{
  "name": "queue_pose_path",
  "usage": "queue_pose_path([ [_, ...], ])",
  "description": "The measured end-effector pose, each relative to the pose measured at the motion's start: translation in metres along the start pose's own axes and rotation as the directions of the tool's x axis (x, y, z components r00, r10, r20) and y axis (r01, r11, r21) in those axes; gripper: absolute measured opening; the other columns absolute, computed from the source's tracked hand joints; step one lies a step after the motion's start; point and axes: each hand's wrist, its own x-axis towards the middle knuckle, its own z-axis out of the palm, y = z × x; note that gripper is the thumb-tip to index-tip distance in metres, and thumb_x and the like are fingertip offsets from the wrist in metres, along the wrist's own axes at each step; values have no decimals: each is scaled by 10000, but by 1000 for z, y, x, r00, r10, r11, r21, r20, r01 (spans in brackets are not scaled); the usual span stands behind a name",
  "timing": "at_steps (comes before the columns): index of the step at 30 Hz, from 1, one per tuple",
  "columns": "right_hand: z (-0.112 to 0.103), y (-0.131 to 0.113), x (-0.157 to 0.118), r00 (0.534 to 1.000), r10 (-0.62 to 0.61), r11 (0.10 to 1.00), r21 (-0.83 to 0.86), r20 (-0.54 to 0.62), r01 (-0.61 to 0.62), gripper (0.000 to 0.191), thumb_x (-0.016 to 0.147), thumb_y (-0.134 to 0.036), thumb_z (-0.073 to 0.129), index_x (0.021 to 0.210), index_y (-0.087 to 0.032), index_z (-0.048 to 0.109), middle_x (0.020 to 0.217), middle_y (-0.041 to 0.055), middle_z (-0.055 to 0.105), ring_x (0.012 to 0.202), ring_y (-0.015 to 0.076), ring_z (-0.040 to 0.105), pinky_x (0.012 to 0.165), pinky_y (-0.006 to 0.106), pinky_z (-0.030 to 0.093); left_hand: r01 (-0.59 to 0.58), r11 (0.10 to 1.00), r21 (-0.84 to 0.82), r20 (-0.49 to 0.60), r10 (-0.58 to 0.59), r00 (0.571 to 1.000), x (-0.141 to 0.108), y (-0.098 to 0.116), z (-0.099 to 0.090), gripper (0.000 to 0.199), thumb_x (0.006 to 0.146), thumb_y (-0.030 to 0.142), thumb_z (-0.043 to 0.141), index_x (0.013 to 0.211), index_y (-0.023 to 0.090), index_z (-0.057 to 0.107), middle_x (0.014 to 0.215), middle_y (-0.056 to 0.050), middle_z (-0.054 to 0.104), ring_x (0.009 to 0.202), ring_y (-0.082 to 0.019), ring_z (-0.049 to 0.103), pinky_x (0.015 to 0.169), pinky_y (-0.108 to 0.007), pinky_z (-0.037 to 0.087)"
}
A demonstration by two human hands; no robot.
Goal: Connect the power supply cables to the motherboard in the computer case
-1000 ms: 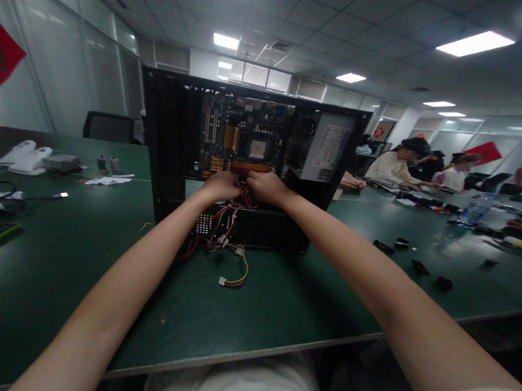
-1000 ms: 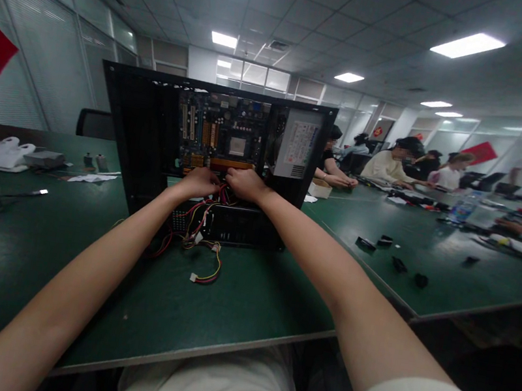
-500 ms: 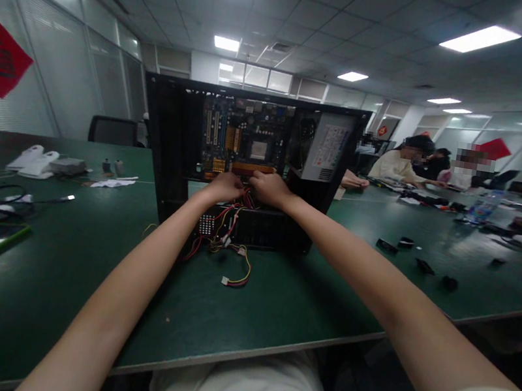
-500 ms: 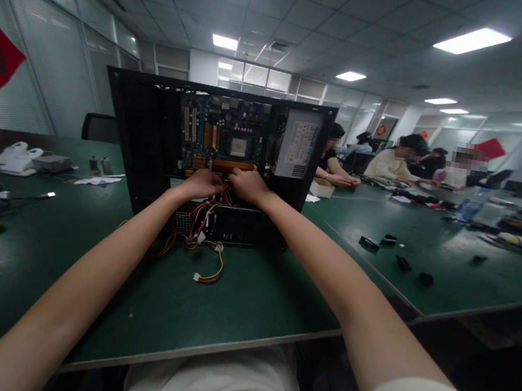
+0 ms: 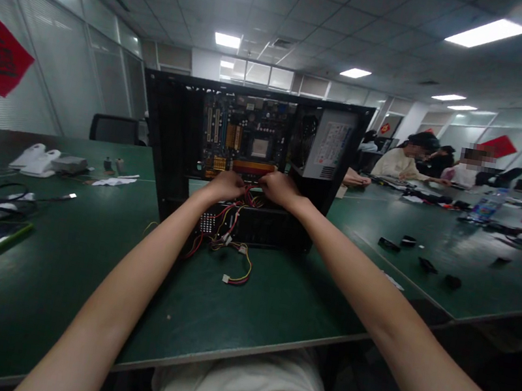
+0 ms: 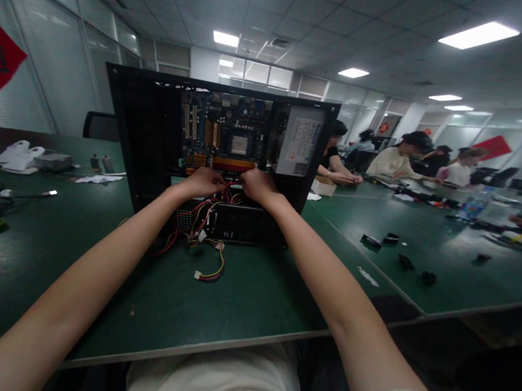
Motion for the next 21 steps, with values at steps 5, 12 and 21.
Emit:
queue_pose_path([
  [5, -1, 0, -1, 1000, 27, 1000, 1, 7, -27, 374, 1060, -201, 518, 1209, -174, 859, 1215, 178, 820, 1124, 325, 756, 883, 367, 547, -17, 1000, 7, 6, 17, 1000, -1, 0, 0, 332, 984, 312, 627, 1107, 149, 888, 1088, -129, 858, 1020, -263, 795, 845, -271, 550],
  [12, 0, -1, 0, 998, 66, 998, 2, 15, -66, 381, 1042, -197, 526, 1232, -184, 856, 1245, 160, 818, 1156, 316, 761, 915, 356, 555, -28, 999, 31, 9, 28, 1000, 1, 0, 0, 344, 990, 303, 618, 1133, 134, 881, 1108, -141, 855, 1051, -279, 791, 848, -287, 538],
  [21, 1, 2, 2, 995, 95, 995, 9, 9, -95, 368, 1067, -245, 536, 1252, -202, 851, 1265, 138, 816, 1194, 301, 751, 954, 339, 549, -42, 997, 62, 11, 42, 999, 0, 0, -1, 339, 1000, 323, 601, 1047, 135, 879, 1043, -123, 856, 967, -254, 777, 766, -277, 491],
])
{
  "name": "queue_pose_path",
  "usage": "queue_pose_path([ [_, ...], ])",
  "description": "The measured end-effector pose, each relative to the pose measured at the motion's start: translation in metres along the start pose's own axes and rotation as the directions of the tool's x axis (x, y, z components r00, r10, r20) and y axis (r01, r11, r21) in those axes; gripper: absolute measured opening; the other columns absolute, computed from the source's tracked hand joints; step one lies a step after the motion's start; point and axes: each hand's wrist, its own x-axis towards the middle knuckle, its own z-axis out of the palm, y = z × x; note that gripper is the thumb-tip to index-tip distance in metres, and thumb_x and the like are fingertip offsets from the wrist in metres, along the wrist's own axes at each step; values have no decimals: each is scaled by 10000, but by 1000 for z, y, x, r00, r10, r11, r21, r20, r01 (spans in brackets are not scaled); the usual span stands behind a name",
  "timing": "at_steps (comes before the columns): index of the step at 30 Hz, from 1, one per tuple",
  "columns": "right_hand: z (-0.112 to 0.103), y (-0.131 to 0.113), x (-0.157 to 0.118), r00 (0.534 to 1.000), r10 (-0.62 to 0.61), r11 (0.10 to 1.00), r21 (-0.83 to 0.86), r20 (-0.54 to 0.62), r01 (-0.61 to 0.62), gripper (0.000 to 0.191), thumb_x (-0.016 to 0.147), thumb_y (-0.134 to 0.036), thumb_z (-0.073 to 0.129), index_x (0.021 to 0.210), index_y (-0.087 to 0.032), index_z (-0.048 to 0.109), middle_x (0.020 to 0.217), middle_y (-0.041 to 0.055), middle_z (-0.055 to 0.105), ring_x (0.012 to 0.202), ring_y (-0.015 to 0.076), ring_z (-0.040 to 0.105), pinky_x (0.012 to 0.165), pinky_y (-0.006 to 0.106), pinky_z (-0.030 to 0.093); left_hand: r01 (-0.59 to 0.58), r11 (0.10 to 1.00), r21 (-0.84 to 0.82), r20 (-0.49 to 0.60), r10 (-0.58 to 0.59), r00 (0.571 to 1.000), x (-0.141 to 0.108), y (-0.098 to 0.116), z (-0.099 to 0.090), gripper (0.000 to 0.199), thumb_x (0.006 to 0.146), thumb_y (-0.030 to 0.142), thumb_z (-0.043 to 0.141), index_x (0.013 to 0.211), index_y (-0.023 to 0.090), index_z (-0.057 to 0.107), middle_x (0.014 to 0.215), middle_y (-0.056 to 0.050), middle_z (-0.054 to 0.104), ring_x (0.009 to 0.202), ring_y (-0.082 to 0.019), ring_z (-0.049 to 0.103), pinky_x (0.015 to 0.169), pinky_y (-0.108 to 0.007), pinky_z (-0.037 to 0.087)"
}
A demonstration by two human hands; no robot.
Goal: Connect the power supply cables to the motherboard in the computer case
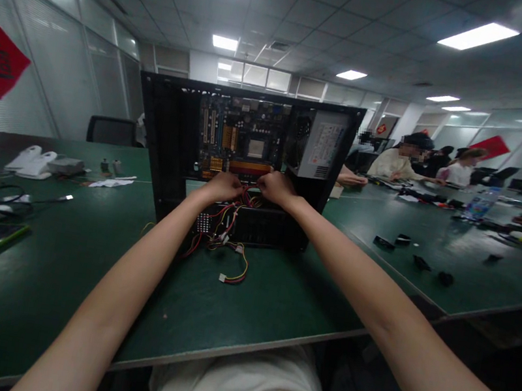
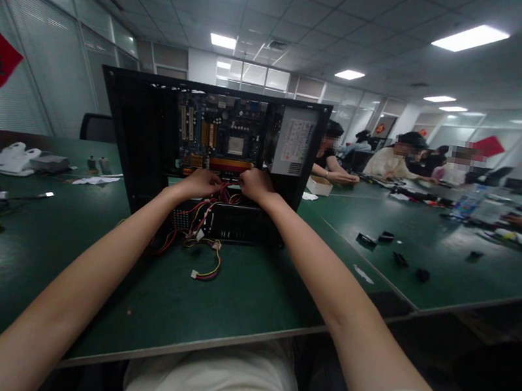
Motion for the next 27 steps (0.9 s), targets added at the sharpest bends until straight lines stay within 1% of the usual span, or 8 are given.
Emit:
queue_pose_path([
  [5, 1, -1, 0, 1000, 9, 1000, 8, -3, -9, 356, 1052, -240, 558, 1253, -201, 848, 1268, 132, 817, 1197, 308, 751, 940, 338, 551, 27, 999, 18, -20, -27, 999, 1, -1, 1, 412, 1056, 342, 520, 1023, 122, 867, 1016, -136, 848, 937, -254, 769, 778, -290, 492],
  [10, 1, -4, 0, 1000, 19, 1000, 11, 1, -19, 347, 1045, -222, 558, 1222, -185, 855, 1242, 150, 822, 1165, 299, 761, 939, 330, 549, 72, 996, 45, -66, -69, 995, 5, -7, 5, 389, 1052, 291, 501, 1087, 146, 861, 1133, -150, 842, 1083, -275, 771, 877, -296, 522],
  [13, 1, -5, -1, 1000, 23, 1000, 15, 2, -23, 344, 1045, -235, 566, 1223, -181, 855, 1248, 145, 821, 1163, 299, 763, 928, 324, 552, 77, 996, 50, -75, -73, 994, 5, -8, 6, 368, 1032, 272, 522, 1119, 154, 859, 1166, -154, 839, 1138, -294, 766, 922, -306, 529],
  [21, 3, -5, 1, 1000, 30, 1000, 9, -9, -30, 353, 1053, -260, 553, 1208, -165, 854, 1212, 149, 828, 1130, 299, 772, 881, 326, 555, 86, 996, 39, -70, -83, 994, 2, -6, 4, 319, 979, 211, 562, 1077, 171, 863, 1118, -130, 850, 1097, -278, 782, 882, -290, 533],
  [27, 5, -3, 1, 1000, 19, 1000, 1, -24, -19, 329, 1056, -257, 562, 1174, -160, 853, 1171, 150, 833, 1090, 286, 777, 844, 315, 541, 64, 998, 26, -62, -62, 996, 6, -9, 8, 316, 982, 225, 574, 1090, 177, 867, 1128, -117, 852, 1082, -263, 785, 889, -279, 540],
])
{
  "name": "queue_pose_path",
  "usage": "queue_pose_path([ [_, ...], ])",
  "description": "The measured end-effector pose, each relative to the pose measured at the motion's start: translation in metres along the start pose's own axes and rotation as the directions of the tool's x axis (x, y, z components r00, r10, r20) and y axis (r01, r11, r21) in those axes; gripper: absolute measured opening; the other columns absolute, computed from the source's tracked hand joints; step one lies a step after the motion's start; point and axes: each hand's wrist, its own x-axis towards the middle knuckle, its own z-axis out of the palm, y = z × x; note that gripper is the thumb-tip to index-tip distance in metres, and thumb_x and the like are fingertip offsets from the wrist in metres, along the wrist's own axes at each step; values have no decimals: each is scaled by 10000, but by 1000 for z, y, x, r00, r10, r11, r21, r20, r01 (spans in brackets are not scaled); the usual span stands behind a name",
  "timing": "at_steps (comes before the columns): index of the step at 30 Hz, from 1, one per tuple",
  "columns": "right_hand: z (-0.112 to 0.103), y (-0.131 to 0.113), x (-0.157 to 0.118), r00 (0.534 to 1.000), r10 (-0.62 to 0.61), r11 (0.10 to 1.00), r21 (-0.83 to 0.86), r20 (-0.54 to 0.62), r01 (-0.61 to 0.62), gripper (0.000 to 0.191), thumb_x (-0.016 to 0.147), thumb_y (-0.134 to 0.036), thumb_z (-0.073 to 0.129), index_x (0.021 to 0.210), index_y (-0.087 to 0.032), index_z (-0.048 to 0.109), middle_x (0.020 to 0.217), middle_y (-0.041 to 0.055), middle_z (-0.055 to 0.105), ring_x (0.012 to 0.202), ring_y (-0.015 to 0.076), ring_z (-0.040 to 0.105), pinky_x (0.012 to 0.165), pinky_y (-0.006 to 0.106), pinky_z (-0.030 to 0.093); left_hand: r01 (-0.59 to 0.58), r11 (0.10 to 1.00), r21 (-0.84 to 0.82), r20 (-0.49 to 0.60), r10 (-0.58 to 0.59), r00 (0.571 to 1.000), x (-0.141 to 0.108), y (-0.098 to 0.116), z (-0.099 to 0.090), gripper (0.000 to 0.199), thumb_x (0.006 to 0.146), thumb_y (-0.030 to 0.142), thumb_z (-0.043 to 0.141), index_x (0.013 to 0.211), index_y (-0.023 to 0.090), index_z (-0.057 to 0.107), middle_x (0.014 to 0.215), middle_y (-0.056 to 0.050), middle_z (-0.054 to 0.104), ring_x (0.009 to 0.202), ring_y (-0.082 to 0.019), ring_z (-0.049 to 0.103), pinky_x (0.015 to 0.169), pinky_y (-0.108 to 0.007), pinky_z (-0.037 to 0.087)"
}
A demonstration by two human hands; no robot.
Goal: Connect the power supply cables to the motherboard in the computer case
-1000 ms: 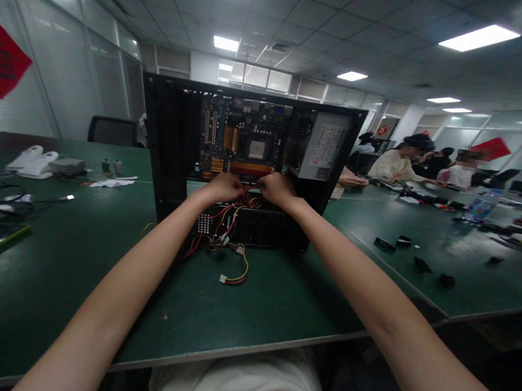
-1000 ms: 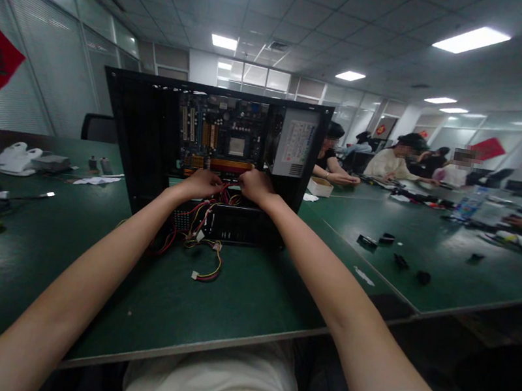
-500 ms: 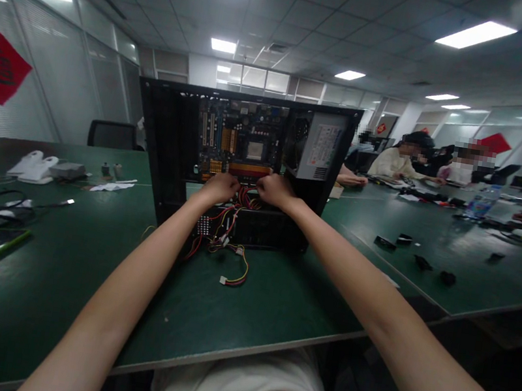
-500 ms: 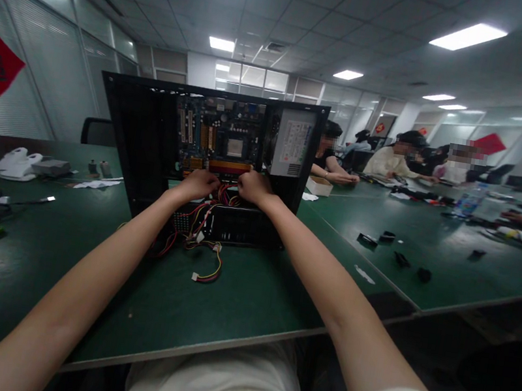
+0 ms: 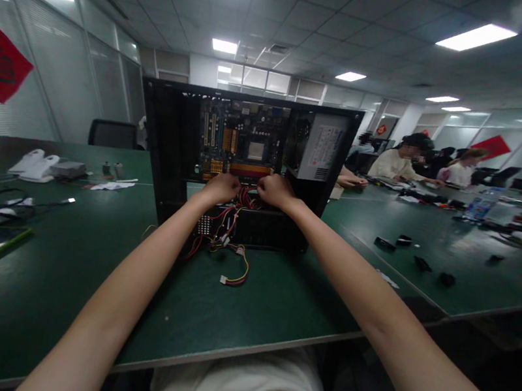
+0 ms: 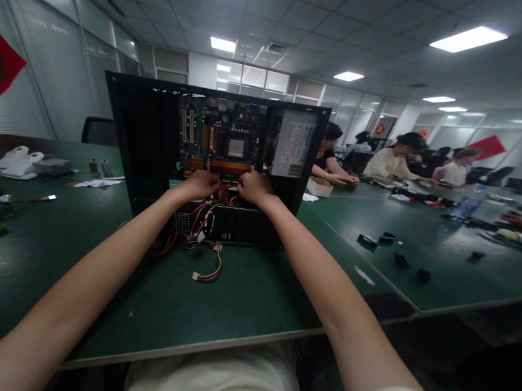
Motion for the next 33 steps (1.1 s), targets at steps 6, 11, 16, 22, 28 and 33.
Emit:
queue_pose_path([
  [6, -5, -2, 5, 994, -84, 996, -26, -67, 82, 362, 1127, -338, 530, 1254, -116, 786, 1279, 176, 789, 1213, 298, 730, 941, 336, 524, -14, 1000, -1, -12, 14, 1000, 1, -3, 1, 294, 983, 246, 597, 1087, 206, 869, 1141, -97, 854, 1105, -249, 781, 923, -258, 540],
  [11, -14, -12, 17, 975, -221, 974, -57, -8, 221, 316, 1112, -302, 575, 1227, -129, 813, 1279, 180, 786, 1247, 295, 725, 1006, 327, 514, -16, 1000, 12, -2, 16, 1000, 0, -3, 1, 314, 985, 245, 585, 1114, 209, 869, 1147, -108, 853, 1115, -269, 785, 929, -289, 553],
  [16, -22, -23, 27, 977, -204, 973, -100, 61, 210, 329, 1081, -248, 570, 1200, -99, 837, 1186, 254, 790, 1159, 372, 770, 954, 405, 582, -16, 1000, 10, 10, 16, 1000, 1, -2, 1, 301, 970, 234, 600, 1092, 225, 875, 1150, -99, 854, 1134, -272, 781, 913, -280, 558],
  [22, -24, -31, 25, 981, -183, 972, -138, 67, 191, 366, 1062, -170, 528, 1262, -59, 814, 1204, 303, 770, 1229, 424, 746, 1005, 467, 599, -10, 1000, 11, 18, 10, 1000, 0, 0, 1, 320, 963, 192, 576, 1101, 183, 865, 1160, -122, 847, 1131, -278, 779, 922, -283, 552],
  [28, -21, -31, 23, 982, -184, 975, -121, 51, 189, 356, 1052, -172, 540, 1240, -46, 815, 1189, 315, 771, 1197, 439, 754, 980, 487, 602, -20, 1000, 15, 28, 19, 999, -2, 3, -2, 319, 954, 180, 579, 1070, 187, 876, 1146, -120, 849, 1128, -276, 777, 945, -286, 550],
  [33, -17, -25, 18, 989, -149, 988, -52, 4, 149, 346, 1076, -218, 533, 1214, -100, 828, 1230, 253, 786, 1196, 372, 755, 995, 418, 565, -30, 999, 12, 26, 29, 999, -2, 1, -1, 325, 970, 205, 581, 1121, 194, 868, 1174, -114, 847, 1152, -267, 775, 949, -281, 548],
])
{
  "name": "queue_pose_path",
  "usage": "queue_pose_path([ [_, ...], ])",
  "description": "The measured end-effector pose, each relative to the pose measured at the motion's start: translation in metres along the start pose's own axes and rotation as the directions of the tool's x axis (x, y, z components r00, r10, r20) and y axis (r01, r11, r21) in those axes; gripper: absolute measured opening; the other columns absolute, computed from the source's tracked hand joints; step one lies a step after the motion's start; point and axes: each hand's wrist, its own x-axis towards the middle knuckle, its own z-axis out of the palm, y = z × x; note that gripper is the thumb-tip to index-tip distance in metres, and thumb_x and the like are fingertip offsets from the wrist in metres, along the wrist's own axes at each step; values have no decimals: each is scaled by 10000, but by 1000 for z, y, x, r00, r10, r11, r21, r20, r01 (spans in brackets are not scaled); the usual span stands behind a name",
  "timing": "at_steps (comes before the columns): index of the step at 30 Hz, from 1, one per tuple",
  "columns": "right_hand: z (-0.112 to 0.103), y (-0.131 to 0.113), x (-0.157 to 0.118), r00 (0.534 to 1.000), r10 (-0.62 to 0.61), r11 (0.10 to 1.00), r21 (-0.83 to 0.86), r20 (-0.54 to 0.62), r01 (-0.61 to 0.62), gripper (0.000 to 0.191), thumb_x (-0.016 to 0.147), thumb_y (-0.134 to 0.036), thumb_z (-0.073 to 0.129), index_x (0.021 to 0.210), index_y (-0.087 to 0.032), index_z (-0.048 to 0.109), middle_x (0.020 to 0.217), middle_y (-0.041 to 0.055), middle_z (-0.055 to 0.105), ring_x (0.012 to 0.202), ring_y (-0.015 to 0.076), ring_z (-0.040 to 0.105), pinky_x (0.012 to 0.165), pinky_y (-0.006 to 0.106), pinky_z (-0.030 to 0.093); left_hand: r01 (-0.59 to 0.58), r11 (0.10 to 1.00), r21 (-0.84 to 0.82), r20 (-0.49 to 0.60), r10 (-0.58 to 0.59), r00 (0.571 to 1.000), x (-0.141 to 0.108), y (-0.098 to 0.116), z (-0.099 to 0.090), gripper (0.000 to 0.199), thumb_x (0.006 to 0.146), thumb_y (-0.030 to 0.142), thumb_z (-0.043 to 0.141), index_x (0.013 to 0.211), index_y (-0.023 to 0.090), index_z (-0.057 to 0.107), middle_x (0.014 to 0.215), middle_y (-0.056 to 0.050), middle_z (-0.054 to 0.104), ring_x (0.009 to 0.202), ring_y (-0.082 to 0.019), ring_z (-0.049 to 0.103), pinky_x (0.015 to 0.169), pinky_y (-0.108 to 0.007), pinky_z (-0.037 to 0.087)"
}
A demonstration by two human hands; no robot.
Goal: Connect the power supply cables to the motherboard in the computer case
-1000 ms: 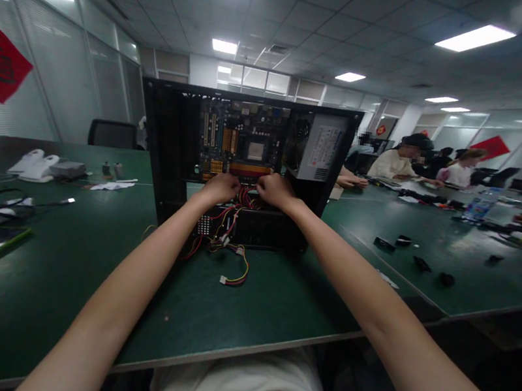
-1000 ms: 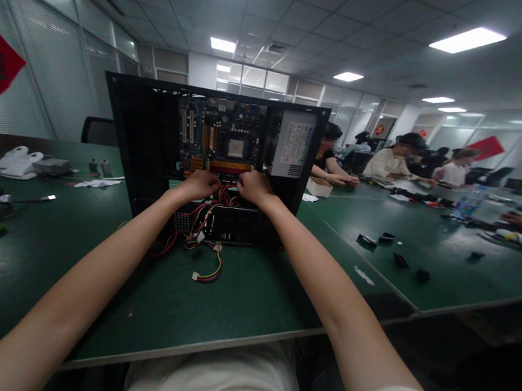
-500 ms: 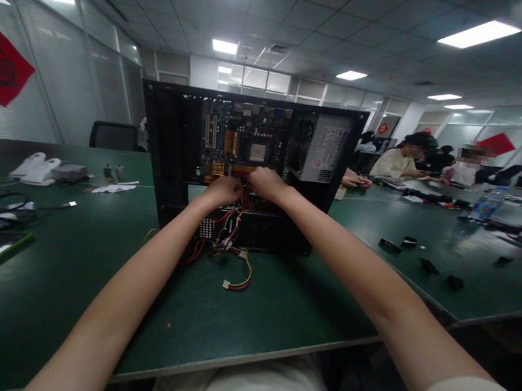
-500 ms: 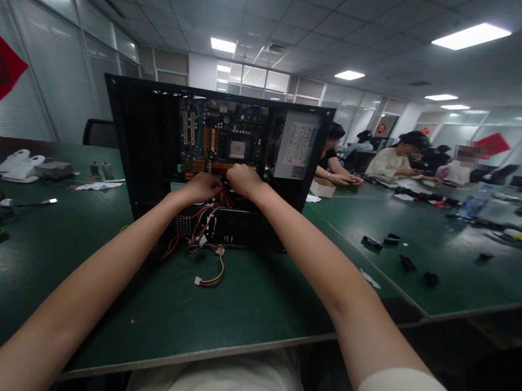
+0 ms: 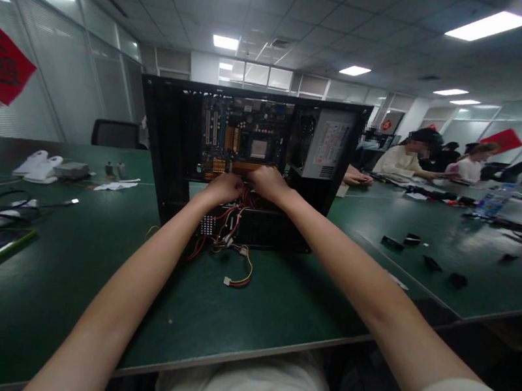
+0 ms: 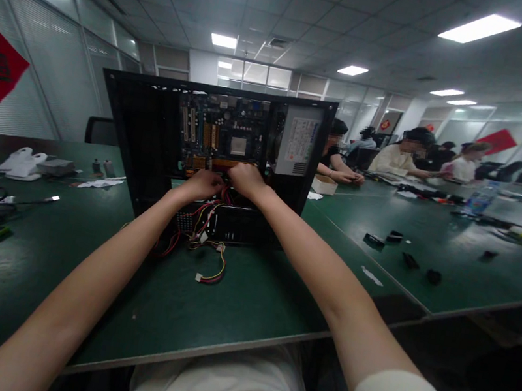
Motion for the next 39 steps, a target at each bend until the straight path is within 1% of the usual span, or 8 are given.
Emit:
queue_pose_path([
  [2, 2, 4, -4, 999, 35, 999, 36, -18, -35, 357, 1090, -229, 513, 1215, -111, 826, 1236, 222, 795, 1189, 333, 756, 979, 373, 553, -8, 1000, -7, -1, 8, 1000, 1, -1, 1, 319, 974, 218, 587, 1128, 198, 866, 1171, -110, 849, 1144, -267, 777, 936, -280, 549],
  [6, 5, 10, -12, 992, 113, 990, 92, -46, -109, 385, 1097, -168, 463, 1280, -91, 792, 1284, 197, 788, 1221, 280, 740, 972, 308, 531, -16, 1000, -18, -1, 16, 1000, 1, -2, 2, 311, 971, 221, 597, 1119, 189, 869, 1151, -117, 851, 1120, -285, 782, 922, -294, 549],
  [15, 12, 8, -20, 987, 163, 973, 162, 10, -163, 379, 1013, -55, 522, 1212, -99, 842, 1255, 205, 802, 1215, 304, 746, 1015, 325, 536, 8, 999, -32, 8, -8, 1000, -2, 3, -2, 319, 963, 210, 599, 1130, 197, 871, 1190, -114, 847, 1151, -281, 774, 955, -293, 552],
  [22, 12, 9, -21, 982, 187, 966, 179, 29, -189, 407, 1000, -46, 546, 1281, -118, 831, 1287, 191, 800, 1257, 297, 736, 1047, 314, 539, 16, 999, -43, 5, -16, 1000, 0, 2, 1, 311, 958, 214, 602, 1115, 205, 871, 1170, -102, 851, 1154, -278, 774, 962, -293, 560],
  [24, 11, 9, -21, 981, 191, 964, 182, 30, -194, 410, 1002, -53, 544, 1283, -127, 833, 1292, 185, 800, 1265, 297, 732, 1053, 318, 537, 26, 999, -47, -6, -26, 1000, 0, 1, 1, 330, 969, 240, 606, 1185, 196, 853, 1215, -105, 842, 1182, -280, 765, 990, -296, 559],
  [28, 10, 10, -21, 977, 211, 960, 184, 27, -212, 390, 1007, -77, 548, 1257, -141, 840, 1286, 175, 803, 1236, 299, 743, 1025, 325, 549, 32, 998, -60, -38, -35, 999, 1, 1, 1, 484, 995, 213, 558, 1444, 173, 731, 1410, -121, 771, 1293, -284, 724, 1103, -327, 531],
  [32, 10, 9, -21, 970, 240, 954, 179, 22, -240, 350, 1016, -112, 559, 1223, -143, 840, 1246, 172, 811, 1183, 299, 760, 990, 331, 564, -4, 998, -69, -11, 3, 1000, -1, 1, -1, 494, 994, 168, 519, 1425, 206, 757, 1445, -81, 758, 1367, -276, 687, 1158, -320, 501],
  [39, 7, 6, -23, 969, 247, 958, 147, 19, -247, 332, 997, -103, 579, 1201, -133, 839, 1221, 196, 808, 1156, 323, 766, 967, 353, 580, 9, 999, -33, 1, -9, 1000, -5, 6, -4, 517, 996, 163, 493, 1435, 229, 758, 1460, -73, 751, 1372, -280, 684, 1164, -328, 499],
])
